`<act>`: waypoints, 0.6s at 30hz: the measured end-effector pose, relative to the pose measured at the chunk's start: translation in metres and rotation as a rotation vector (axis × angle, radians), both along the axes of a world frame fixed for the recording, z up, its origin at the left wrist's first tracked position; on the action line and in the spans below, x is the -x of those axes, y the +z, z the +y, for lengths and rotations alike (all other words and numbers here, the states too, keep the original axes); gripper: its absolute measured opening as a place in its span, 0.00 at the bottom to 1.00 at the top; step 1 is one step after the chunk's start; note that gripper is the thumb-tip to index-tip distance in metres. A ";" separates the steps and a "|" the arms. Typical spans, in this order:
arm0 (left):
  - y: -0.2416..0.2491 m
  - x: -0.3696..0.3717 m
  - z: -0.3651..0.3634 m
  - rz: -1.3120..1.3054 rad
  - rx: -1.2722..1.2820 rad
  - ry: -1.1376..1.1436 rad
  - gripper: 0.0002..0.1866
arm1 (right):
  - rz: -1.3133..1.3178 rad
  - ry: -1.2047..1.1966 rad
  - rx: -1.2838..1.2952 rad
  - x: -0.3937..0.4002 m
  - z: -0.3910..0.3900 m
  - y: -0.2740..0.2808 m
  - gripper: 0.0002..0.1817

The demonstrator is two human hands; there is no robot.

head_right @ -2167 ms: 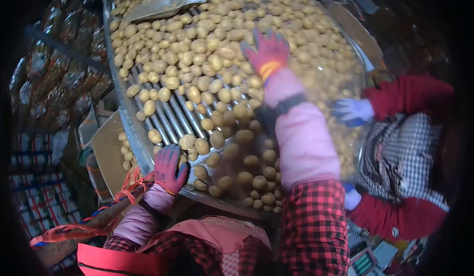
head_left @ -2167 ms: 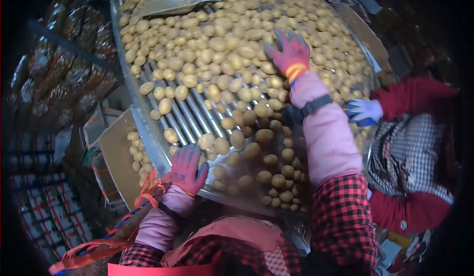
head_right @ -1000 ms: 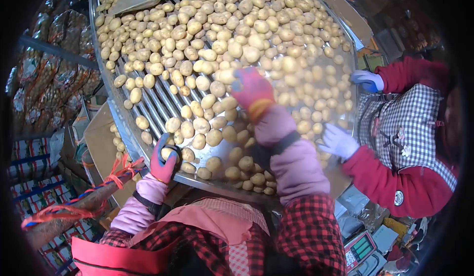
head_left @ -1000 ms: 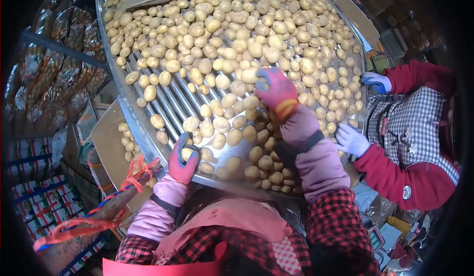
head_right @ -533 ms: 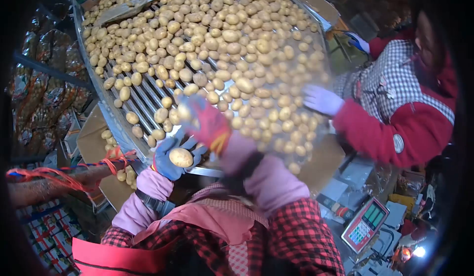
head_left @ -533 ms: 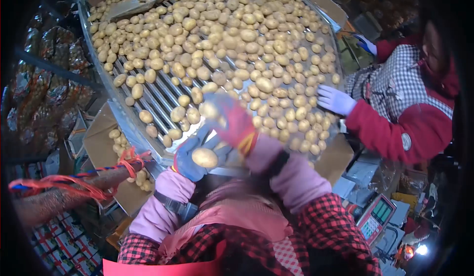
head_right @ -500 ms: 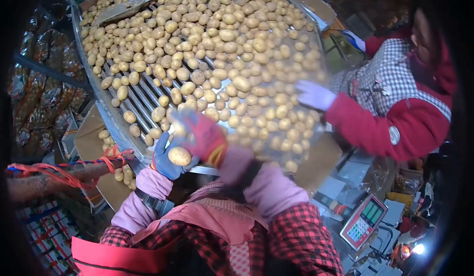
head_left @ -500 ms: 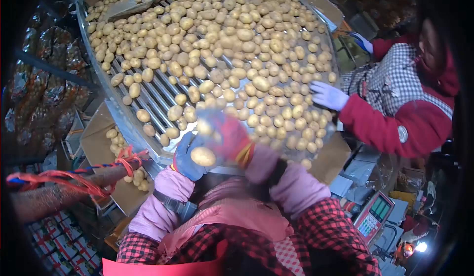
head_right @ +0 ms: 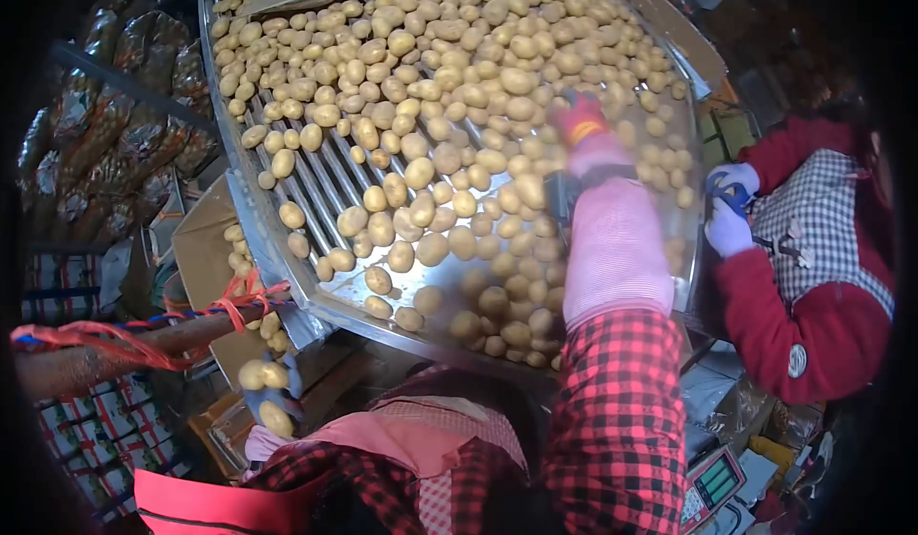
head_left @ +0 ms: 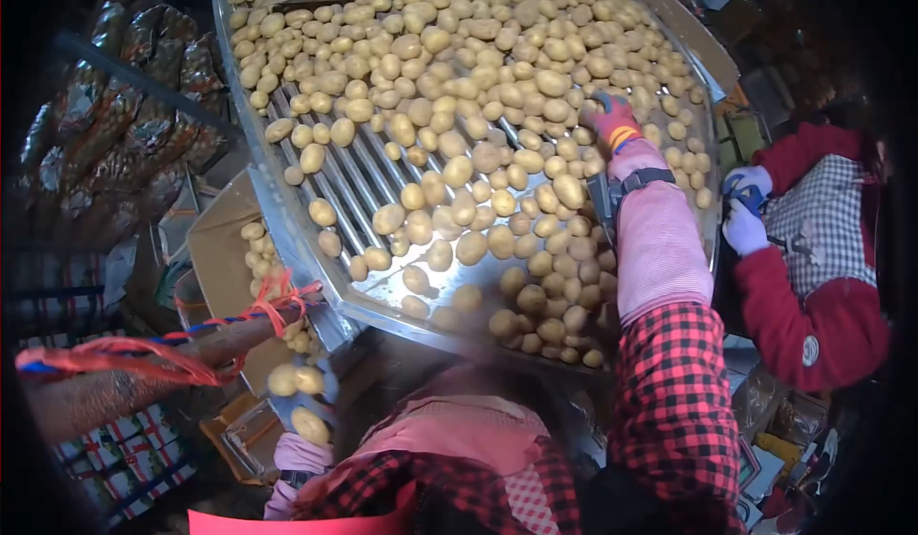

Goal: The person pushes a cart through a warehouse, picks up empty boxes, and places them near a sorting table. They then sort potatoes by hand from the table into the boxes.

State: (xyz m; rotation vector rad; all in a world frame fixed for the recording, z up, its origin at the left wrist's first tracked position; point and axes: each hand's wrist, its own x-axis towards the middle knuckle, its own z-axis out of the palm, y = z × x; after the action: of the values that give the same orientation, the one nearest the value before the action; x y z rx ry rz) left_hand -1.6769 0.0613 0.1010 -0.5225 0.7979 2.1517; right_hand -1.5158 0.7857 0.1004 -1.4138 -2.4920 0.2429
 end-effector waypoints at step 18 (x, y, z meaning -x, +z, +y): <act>0.078 -0.005 0.172 -0.135 0.016 -0.995 0.40 | 0.289 0.454 0.048 0.081 -0.243 -0.002 0.24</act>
State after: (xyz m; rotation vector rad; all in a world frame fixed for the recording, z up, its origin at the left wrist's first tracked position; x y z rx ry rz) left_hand -1.6715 0.2337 0.1787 -0.1922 0.7706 1.1795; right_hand -1.5965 0.5426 0.0986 -0.7411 -2.5336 0.5548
